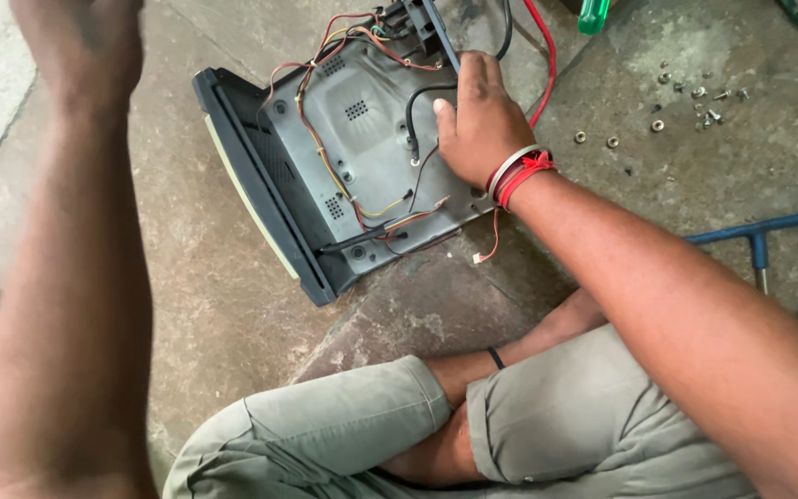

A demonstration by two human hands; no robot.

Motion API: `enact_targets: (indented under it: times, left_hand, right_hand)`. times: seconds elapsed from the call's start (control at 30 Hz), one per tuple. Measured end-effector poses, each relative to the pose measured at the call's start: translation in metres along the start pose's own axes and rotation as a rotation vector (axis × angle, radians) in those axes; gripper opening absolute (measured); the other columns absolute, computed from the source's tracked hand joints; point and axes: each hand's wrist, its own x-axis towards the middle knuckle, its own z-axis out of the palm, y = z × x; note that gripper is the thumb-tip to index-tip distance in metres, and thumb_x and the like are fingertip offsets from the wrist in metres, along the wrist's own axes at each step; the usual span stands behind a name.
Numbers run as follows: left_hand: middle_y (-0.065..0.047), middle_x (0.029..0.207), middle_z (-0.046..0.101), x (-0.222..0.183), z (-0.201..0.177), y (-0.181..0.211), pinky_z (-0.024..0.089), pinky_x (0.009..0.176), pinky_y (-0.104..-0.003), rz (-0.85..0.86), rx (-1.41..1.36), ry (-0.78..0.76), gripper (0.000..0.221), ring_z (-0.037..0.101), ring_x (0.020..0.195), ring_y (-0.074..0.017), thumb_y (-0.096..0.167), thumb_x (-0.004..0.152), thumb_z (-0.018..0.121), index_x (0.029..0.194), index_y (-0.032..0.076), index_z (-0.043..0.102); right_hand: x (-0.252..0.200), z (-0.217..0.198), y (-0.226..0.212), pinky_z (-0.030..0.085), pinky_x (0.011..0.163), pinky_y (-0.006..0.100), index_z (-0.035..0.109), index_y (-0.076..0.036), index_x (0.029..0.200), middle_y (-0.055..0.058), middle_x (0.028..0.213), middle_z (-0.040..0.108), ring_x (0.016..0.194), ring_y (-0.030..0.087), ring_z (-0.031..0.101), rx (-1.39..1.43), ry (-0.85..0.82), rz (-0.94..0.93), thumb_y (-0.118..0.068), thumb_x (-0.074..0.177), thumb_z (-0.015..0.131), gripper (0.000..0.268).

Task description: The person cleans the internal components of an electronic device using a brush and manipulates several circuit boards by hand and with a screwdriver.

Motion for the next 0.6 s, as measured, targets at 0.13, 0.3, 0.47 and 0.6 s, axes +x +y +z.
enact_targets:
  times: [0.13,0.3,0.47,0.6]
  left_hand:
    - [-0.021,0.152,0.046,-0.058,0.010,-0.001,0.054,0.109,-0.049,-0.478,-0.443,0.015,0.051,0.056,0.136,-0.0353,0.022,0.106,0.060,0.149,0.004,0.037]
    - [-0.026,0.144,0.057,-0.168,0.044,0.064,0.055,0.106,-0.045,-0.740,-0.621,-0.215,0.079,0.061,0.127,-0.0351,0.018,0.093,0.079,0.155,0.001,0.033]
    - [-0.022,0.140,0.053,-0.198,0.058,0.086,0.056,0.104,-0.041,-0.654,-0.834,-0.109,0.084,0.062,0.125,-0.0308,-0.005,0.084,0.060,0.158,0.003,0.020]
    - [-0.021,0.144,0.049,-0.196,0.052,0.097,0.054,0.107,-0.039,-0.573,-0.838,-0.066,0.088,0.060,0.128,-0.0291,-0.004,0.086,0.062,0.159,0.005,0.012]
  right_hand:
    - [0.000,0.000,0.001,0.051,0.091,0.055,0.040,0.006,0.134,0.031,0.137,0.048,0.110,0.052,0.060,0.012,0.009,-0.018,-0.019,0.099,0.064,0.049]
    - [0.000,0.002,0.001,0.051,0.090,0.055,0.041,0.005,0.133,0.029,0.136,0.049,0.109,0.051,0.060,0.019,0.004,0.008,-0.020,0.099,0.064,0.047]
    - [0.001,0.005,0.003,0.051,0.090,0.055,0.041,0.005,0.134,0.029,0.139,0.048,0.110,0.051,0.060,0.005,0.016,0.000,-0.019,0.099,0.064,0.048]
    - [0.002,0.006,0.004,0.052,0.091,0.055,0.041,0.005,0.135,0.028,0.141,0.047,0.109,0.051,0.061,0.006,-0.010,0.044,-0.021,0.099,0.064,0.050]
